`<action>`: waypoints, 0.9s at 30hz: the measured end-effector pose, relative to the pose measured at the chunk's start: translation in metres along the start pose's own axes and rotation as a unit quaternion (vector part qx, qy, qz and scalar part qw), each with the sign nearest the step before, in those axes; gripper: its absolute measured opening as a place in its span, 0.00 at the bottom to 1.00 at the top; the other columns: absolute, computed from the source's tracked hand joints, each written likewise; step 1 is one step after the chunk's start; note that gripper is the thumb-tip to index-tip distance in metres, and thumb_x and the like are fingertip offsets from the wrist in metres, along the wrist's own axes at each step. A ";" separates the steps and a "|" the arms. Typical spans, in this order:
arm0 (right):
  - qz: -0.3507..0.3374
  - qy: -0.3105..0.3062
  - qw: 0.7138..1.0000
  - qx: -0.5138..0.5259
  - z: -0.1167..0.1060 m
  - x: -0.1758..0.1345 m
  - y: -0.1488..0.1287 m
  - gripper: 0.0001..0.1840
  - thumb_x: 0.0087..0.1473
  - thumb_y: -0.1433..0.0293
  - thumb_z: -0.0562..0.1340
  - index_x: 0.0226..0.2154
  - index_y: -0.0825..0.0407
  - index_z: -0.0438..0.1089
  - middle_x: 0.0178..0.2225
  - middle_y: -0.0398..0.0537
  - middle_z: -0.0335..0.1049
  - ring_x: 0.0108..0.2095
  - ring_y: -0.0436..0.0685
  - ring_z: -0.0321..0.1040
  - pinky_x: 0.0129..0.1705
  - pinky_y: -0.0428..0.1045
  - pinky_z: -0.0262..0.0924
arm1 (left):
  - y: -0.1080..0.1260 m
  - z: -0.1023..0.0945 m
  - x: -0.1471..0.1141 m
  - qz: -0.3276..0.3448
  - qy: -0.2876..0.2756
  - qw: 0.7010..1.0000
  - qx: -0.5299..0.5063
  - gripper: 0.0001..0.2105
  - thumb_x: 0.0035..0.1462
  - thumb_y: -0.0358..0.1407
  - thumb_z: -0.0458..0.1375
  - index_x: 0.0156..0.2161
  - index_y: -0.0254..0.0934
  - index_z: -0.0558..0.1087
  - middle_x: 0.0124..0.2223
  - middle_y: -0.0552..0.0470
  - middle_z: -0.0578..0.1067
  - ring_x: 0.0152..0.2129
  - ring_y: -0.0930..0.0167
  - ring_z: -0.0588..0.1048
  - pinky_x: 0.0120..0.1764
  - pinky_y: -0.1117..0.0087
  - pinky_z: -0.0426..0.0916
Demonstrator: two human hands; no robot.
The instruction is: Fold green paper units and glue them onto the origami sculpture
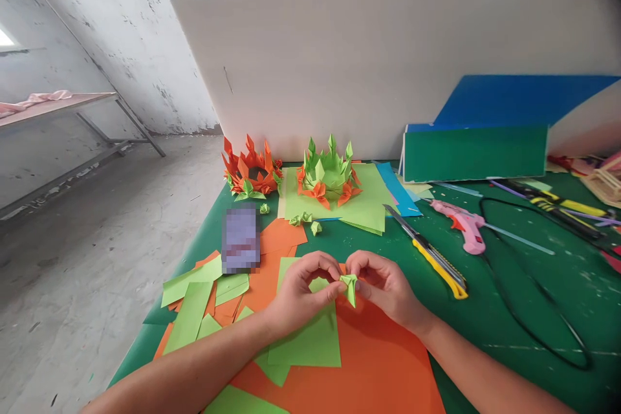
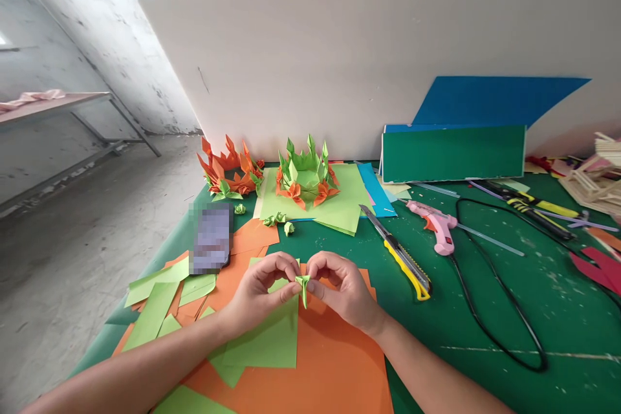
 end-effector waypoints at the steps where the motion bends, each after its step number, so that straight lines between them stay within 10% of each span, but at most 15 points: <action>1: 0.006 0.005 1.000 -0.003 -0.001 0.000 0.001 0.09 0.54 0.64 0.63 0.28 0.50 0.64 0.30 0.43 0.61 0.32 0.51 0.61 0.36 0.46 0.60 | 0.002 -0.001 0.000 0.007 0.004 1.000 0.021 0.03 0.54 0.33 0.62 0.31 0.37 0.71 0.35 0.49 0.72 0.36 0.70 0.72 0.41 0.68 0.67; 6: 0.006 0.028 0.999 -0.038 -0.001 0.000 0.001 0.11 0.54 0.62 0.63 0.27 0.50 0.63 0.29 0.43 0.61 0.32 0.52 0.60 0.35 0.46 0.61 | 0.004 -0.001 0.000 0.025 0.009 0.997 0.071 0.05 0.56 0.35 0.59 0.31 0.37 0.69 0.34 0.49 0.73 0.35 0.70 0.72 0.40 0.69 0.66; 17: 0.022 0.070 0.994 -0.084 -0.002 -0.002 0.002 0.09 0.53 0.63 0.64 0.28 0.51 0.66 0.27 0.42 0.64 0.28 0.50 0.63 0.30 0.45 0.61 | -0.022 0.008 0.002 -0.213 -0.007 0.957 -0.198 0.17 0.45 0.43 0.67 0.35 0.33 0.71 0.31 0.52 0.73 0.27 0.74 0.71 0.34 0.71 0.66; 27: 0.100 0.072 0.992 -0.005 -0.003 0.001 0.020 0.14 0.51 0.58 0.65 0.31 0.51 0.69 0.25 0.41 0.66 0.27 0.49 0.64 0.28 0.45 0.62 | -0.021 0.000 0.000 -0.140 0.078 0.978 -0.136 0.13 0.46 0.42 0.67 0.30 0.34 0.71 0.33 0.52 0.73 0.31 0.73 0.73 0.37 0.70 0.68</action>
Point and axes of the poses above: each hand's wrist, its own x-axis towards the middle knuckle, its own z-axis out of the palm, y = z × x, the point moved 6 cm from there along x, towards the middle knuckle
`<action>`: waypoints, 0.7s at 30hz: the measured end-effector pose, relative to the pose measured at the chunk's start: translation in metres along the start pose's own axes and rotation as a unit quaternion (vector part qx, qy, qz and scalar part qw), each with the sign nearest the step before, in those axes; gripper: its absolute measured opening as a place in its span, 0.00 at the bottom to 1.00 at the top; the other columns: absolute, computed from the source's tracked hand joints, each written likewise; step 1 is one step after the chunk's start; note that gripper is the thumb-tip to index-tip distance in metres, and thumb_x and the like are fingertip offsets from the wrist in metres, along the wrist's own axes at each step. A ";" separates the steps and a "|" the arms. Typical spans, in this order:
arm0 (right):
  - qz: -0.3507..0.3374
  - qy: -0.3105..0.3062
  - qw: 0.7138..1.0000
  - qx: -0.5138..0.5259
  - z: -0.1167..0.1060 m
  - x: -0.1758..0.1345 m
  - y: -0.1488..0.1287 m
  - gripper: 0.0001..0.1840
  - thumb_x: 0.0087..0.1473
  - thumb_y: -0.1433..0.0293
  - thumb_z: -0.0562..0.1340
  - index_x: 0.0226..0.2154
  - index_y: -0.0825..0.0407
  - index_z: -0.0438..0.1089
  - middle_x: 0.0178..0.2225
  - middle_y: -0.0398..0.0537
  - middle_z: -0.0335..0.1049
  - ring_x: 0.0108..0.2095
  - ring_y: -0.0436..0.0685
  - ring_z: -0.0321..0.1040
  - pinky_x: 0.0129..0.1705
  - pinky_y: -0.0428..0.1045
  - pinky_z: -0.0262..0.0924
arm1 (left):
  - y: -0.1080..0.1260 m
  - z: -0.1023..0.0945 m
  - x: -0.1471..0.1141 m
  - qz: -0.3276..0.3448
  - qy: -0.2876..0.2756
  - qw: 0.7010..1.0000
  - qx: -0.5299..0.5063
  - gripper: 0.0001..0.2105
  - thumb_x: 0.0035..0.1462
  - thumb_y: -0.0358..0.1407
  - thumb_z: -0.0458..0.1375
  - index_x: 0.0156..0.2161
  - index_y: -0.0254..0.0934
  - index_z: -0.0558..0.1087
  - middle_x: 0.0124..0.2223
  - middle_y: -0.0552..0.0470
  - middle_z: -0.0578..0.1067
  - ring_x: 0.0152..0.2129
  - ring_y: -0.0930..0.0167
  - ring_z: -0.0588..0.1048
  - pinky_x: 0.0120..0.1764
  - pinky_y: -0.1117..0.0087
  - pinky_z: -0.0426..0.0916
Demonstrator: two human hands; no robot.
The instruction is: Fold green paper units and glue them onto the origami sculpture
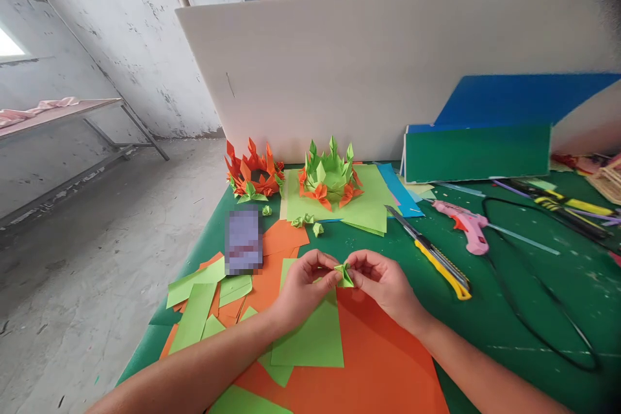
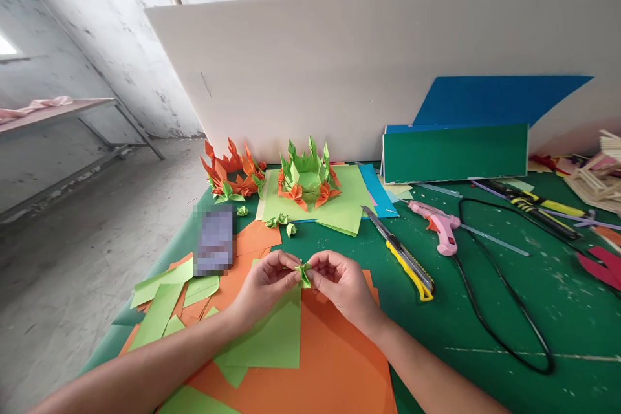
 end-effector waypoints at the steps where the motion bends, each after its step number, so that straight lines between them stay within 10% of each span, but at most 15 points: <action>1: 0.007 -0.003 1.000 0.003 0.000 0.000 0.001 0.14 0.51 0.57 0.65 0.32 0.51 0.69 0.25 0.41 0.66 0.27 0.49 0.65 0.28 0.45 0.62 | 0.000 0.000 0.000 0.006 0.002 1.000 0.009 0.13 0.46 0.42 0.67 0.30 0.34 0.71 0.33 0.51 0.73 0.31 0.72 0.73 0.37 0.69 0.68; 6: 0.031 -0.011 0.999 0.010 0.001 0.000 0.005 0.16 0.49 0.56 0.67 0.29 0.52 0.69 0.22 0.39 0.66 0.22 0.47 0.63 0.25 0.45 0.61 | 0.004 -0.003 -0.001 0.015 0.021 0.997 0.071 0.13 0.45 0.41 0.67 0.29 0.34 0.73 0.31 0.50 0.75 0.27 0.72 0.73 0.32 0.70 0.68; 14: 0.026 -0.007 1.000 0.016 0.005 -0.002 0.004 0.19 0.44 0.56 0.69 0.27 0.52 0.67 0.21 0.38 0.65 0.21 0.47 0.63 0.22 0.44 0.60 | -0.011 -0.003 0.002 -0.148 0.011 0.988 -0.054 0.17 0.36 0.39 0.72 0.27 0.33 0.70 0.25 0.54 0.72 0.21 0.78 0.68 0.23 0.78 0.59; 21: 0.062 -0.051 0.992 0.095 0.006 0.000 0.009 0.17 0.46 0.58 0.69 0.27 0.52 0.65 0.21 0.36 0.63 0.19 0.45 0.61 0.21 0.43 0.59 | 0.002 0.003 -0.003 -0.058 -0.005 0.997 0.041 0.15 0.44 0.42 0.67 0.29 0.34 0.69 0.28 0.52 0.71 0.22 0.77 0.68 0.22 0.76 0.60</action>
Point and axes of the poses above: each hand's wrist, its own x-axis towards the middle knuckle, its own z-axis out of the palm, y = z × x, the point moved 6 cm from there along x, towards the middle knuckle
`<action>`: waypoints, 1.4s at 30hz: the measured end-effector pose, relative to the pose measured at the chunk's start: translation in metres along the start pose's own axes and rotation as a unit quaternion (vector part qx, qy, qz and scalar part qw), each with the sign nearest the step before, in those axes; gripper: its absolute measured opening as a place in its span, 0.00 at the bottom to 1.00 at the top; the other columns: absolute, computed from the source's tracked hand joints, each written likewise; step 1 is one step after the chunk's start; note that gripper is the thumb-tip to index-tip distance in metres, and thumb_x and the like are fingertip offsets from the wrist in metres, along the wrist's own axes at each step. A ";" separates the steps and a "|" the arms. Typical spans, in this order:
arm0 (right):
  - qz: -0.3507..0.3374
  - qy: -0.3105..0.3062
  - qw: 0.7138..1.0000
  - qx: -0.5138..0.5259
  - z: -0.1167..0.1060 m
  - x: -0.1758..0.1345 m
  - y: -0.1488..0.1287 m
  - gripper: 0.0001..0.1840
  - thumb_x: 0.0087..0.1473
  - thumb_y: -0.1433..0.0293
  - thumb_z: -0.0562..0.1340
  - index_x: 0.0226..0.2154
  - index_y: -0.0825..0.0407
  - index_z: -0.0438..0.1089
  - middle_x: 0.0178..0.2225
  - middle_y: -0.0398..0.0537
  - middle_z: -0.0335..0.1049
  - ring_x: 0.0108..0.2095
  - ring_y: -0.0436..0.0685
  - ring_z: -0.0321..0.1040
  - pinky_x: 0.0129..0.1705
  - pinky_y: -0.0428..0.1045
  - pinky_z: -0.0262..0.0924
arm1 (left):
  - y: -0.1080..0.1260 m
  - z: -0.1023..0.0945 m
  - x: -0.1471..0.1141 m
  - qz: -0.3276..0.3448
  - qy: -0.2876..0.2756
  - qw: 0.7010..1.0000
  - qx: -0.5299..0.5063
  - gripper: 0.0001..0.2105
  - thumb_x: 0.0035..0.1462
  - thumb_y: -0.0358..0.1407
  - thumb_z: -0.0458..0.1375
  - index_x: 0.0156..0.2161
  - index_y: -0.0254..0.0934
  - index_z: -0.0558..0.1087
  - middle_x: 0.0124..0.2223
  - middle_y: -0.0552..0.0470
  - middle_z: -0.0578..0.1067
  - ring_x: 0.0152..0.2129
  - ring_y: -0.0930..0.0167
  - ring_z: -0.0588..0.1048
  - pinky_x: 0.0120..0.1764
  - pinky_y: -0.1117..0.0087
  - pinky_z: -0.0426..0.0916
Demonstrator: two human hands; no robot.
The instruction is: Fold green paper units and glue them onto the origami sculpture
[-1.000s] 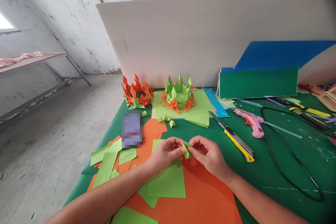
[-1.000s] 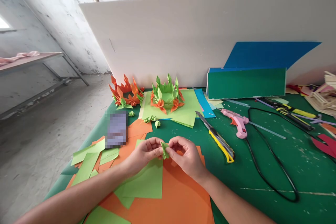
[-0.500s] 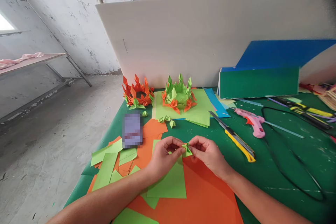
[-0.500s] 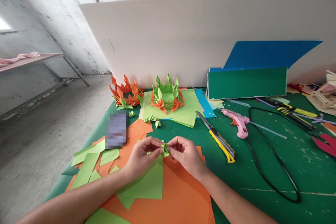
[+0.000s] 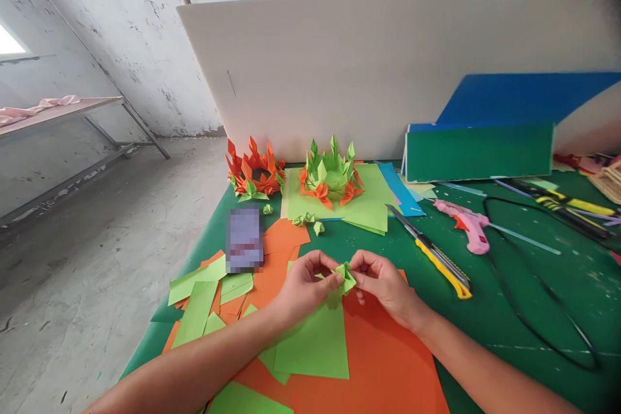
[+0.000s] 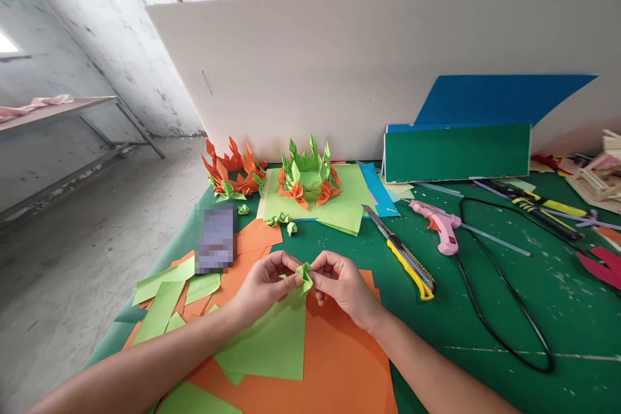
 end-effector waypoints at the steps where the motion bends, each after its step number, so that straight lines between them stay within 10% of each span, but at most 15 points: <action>1: 0.008 -0.004 1.000 0.010 0.000 0.000 0.001 0.17 0.47 0.58 0.68 0.27 0.52 0.64 0.21 0.35 0.63 0.18 0.45 0.60 0.20 0.43 0.59 | 0.004 0.000 -0.002 0.039 0.003 0.999 0.034 0.14 0.46 0.42 0.66 0.29 0.34 0.69 0.30 0.51 0.72 0.24 0.75 0.69 0.24 0.75 0.62; 5: -0.020 -0.004 1.000 -0.012 0.000 -0.001 -0.003 0.15 0.48 0.60 0.68 0.27 0.52 0.65 0.21 0.35 0.62 0.17 0.44 0.60 0.20 0.43 0.58 | 0.012 -0.001 -0.005 0.122 0.009 0.988 0.099 0.11 0.49 0.41 0.64 0.29 0.35 0.71 0.32 0.49 0.73 0.30 0.72 0.72 0.30 0.72 0.66; 11: -0.064 0.040 0.995 -0.059 0.000 -0.004 -0.010 0.12 0.52 0.60 0.65 0.30 0.52 0.68 0.21 0.38 0.64 0.20 0.46 0.64 0.23 0.44 0.60 | -0.005 -0.004 0.006 -0.050 0.001 0.996 -0.072 0.15 0.40 0.40 0.70 0.28 0.33 0.71 0.25 0.54 0.72 0.20 0.78 0.66 0.21 0.78 0.57; 16: -0.057 0.035 0.996 -0.059 -0.001 -0.001 -0.007 0.11 0.53 0.60 0.65 0.31 0.51 0.69 0.21 0.38 0.66 0.21 0.47 0.64 0.24 0.44 0.60 | -0.004 -0.004 0.007 -0.066 0.020 0.991 -0.112 0.13 0.39 0.37 0.70 0.27 0.32 0.72 0.25 0.54 0.71 0.20 0.80 0.64 0.20 0.80 0.56; 21: -0.046 0.075 0.996 -0.028 -0.007 -0.001 -0.009 0.12 0.55 0.59 0.62 0.30 0.52 0.69 0.24 0.41 0.67 0.24 0.47 0.64 0.26 0.43 0.58 | 0.012 -0.019 0.006 0.112 0.107 0.988 0.026 0.08 0.48 0.36 0.65 0.30 0.34 0.72 0.30 0.52 0.73 0.21 0.78 0.69 0.21 0.77 0.64; 27: 0.036 -0.033 0.997 0.059 0.006 -0.002 -0.001 0.16 0.57 0.58 0.61 0.30 0.54 0.72 0.25 0.43 0.68 0.21 0.46 0.61 0.23 0.43 0.57 | 0.042 -0.013 -0.016 0.451 0.102 0.842 0.277 0.06 0.53 0.23 0.58 0.32 0.37 0.71 0.33 0.51 0.76 0.32 0.73 0.76 0.33 0.73 0.72; 34: 0.060 -0.018 0.994 0.094 0.002 0.000 0.004 0.11 0.52 0.62 0.66 0.29 0.53 0.71 0.25 0.41 0.69 0.22 0.44 0.61 0.24 0.42 0.55 | 0.042 -0.003 -0.026 0.526 0.046 0.757 0.384 0.11 0.54 0.21 0.57 0.40 0.38 0.71 0.36 0.48 0.77 0.32 0.72 0.76 0.35 0.71 0.72; 42: 0.049 -0.002 0.997 0.055 0.001 0.001 0.002 0.12 0.50 0.62 0.67 0.29 0.53 0.69 0.23 0.39 0.64 0.23 0.45 0.59 0.26 0.43 0.54 | 0.037 -0.002 -0.024 0.501 0.032 0.775 0.385 0.11 0.56 0.23 0.56 0.42 0.40 0.72 0.38 0.49 0.78 0.34 0.72 0.77 0.36 0.71 0.72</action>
Point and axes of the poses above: each hand's wrist, its own x-axis towards the middle knuckle, its own z-axis out of the palm, y = z × x, the point moved 6 cm from there along x, towards the middle knuckle
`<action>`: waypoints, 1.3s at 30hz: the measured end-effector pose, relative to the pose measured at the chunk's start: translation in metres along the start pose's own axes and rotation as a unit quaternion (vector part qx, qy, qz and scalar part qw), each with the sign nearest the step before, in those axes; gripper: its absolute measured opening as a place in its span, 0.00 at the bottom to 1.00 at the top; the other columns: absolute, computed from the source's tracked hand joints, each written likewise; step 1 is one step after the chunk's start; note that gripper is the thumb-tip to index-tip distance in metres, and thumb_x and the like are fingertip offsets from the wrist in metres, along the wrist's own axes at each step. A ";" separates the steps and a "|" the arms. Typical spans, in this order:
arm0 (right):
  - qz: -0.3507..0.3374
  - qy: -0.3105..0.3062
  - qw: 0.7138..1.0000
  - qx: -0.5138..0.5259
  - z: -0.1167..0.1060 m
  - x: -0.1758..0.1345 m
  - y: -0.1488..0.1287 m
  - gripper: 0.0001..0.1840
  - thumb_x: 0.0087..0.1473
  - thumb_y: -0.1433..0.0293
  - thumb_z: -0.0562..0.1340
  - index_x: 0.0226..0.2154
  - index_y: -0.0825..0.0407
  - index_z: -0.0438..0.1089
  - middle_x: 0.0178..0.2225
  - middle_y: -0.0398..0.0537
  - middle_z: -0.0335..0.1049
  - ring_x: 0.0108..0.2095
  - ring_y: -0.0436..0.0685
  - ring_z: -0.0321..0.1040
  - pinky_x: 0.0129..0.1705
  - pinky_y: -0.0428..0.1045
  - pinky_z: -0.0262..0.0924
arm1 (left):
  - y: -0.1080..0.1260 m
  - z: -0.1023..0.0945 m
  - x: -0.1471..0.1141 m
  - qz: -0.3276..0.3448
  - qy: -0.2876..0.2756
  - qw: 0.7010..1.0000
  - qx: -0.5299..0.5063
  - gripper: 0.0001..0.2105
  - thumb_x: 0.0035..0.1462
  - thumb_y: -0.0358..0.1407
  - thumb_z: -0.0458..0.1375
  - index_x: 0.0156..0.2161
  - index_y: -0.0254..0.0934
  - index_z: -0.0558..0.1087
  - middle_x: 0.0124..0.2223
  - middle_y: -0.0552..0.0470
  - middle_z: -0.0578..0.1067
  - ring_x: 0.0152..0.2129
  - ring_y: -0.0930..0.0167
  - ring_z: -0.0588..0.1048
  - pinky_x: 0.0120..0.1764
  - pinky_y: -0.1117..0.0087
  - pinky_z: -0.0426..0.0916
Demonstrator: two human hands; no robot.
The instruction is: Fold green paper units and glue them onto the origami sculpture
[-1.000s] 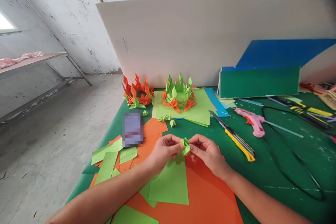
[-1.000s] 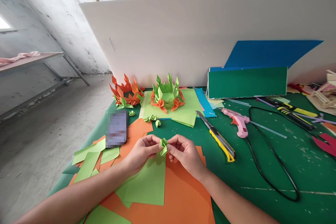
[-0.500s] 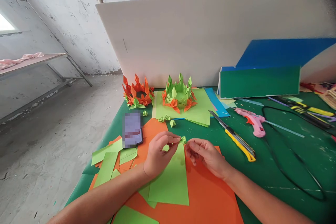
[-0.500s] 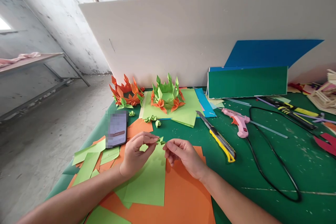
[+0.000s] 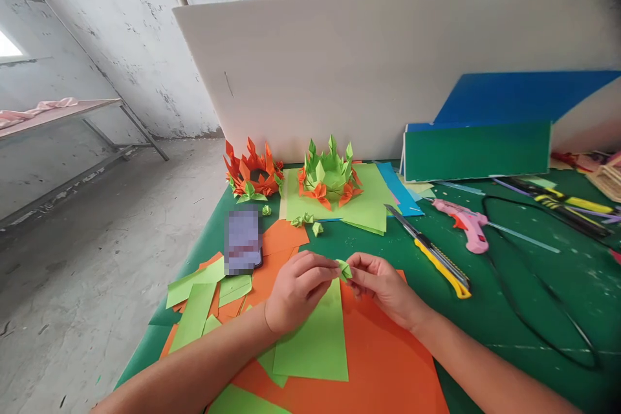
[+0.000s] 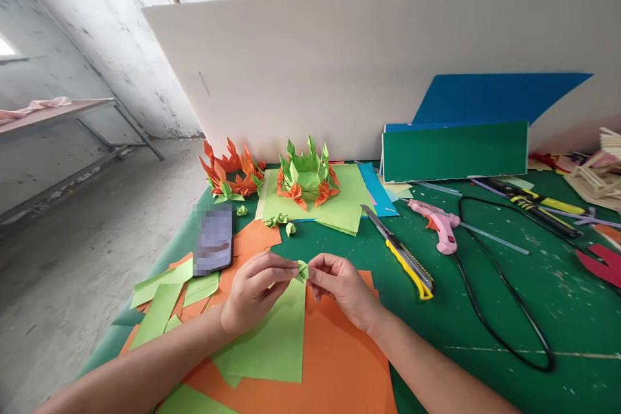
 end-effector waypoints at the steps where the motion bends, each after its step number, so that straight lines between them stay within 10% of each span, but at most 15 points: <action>1: -0.018 0.008 1.000 -0.020 -0.001 0.000 -0.001 0.12 0.50 0.62 0.67 0.28 0.53 0.67 0.23 0.38 0.63 0.23 0.45 0.58 0.26 0.43 0.54 | -0.002 0.001 0.000 -0.029 0.006 0.999 -0.016 0.11 0.55 0.23 0.57 0.40 0.40 0.73 0.37 0.49 0.77 0.34 0.72 0.77 0.36 0.72 0.72; 12: -0.213 0.088 0.943 -0.241 -0.006 -0.008 -0.017 0.06 0.56 0.69 0.59 0.28 0.50 0.63 0.26 0.39 0.59 0.25 0.48 0.57 0.27 0.45 0.55 | -0.035 0.022 -0.011 -0.402 0.002 0.861 -0.313 0.06 0.46 0.36 0.67 0.30 0.35 0.78 0.41 0.45 0.77 0.37 0.67 0.77 0.37 0.69 0.75; 21: -0.387 0.110 0.778 -0.483 0.015 -0.028 -0.039 0.07 0.57 0.75 0.56 0.29 0.48 0.62 0.26 0.43 0.63 0.28 0.52 0.62 0.30 0.47 0.58 | -0.037 0.031 -0.015 -0.514 -0.009 0.753 -0.412 0.15 0.40 0.41 0.70 0.29 0.32 0.75 0.26 0.52 0.76 0.24 0.74 0.73 0.31 0.71 0.70; 28: -0.447 0.072 0.654 -0.606 0.026 -0.033 -0.032 0.09 0.56 0.79 0.56 0.30 0.48 0.63 0.26 0.44 0.64 0.28 0.53 0.60 0.31 0.49 0.57 | -0.037 0.030 -0.015 -0.522 -0.016 0.770 -0.367 0.17 0.41 0.45 0.69 0.26 0.32 0.72 0.23 0.54 0.73 0.21 0.76 0.71 0.27 0.74 0.68; 32: -0.458 0.071 0.654 -0.598 0.028 -0.035 -0.035 0.09 0.57 0.79 0.56 0.31 0.48 0.63 0.26 0.45 0.65 0.29 0.53 0.62 0.32 0.49 0.58 | -0.036 0.030 -0.016 -0.521 -0.012 0.766 -0.376 0.17 0.41 0.45 0.69 0.26 0.32 0.72 0.27 0.52 0.75 0.23 0.76 0.72 0.29 0.73 0.70; 39: -0.397 0.110 0.742 -0.529 0.025 -0.030 -0.041 0.07 0.56 0.76 0.56 0.30 0.48 0.63 0.26 0.44 0.66 0.29 0.52 0.64 0.31 0.47 0.61 | -0.037 0.028 -0.015 -0.525 0.001 0.768 -0.367 0.18 0.40 0.45 0.69 0.33 0.33 0.76 0.28 0.51 0.76 0.21 0.75 0.73 0.29 0.72 0.72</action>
Point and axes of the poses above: each hand's wrist, its own x-axis towards the middle knuckle, its own z-axis out of the palm, y = z × x, the point moved 6 cm from there along x, towards the middle knuckle
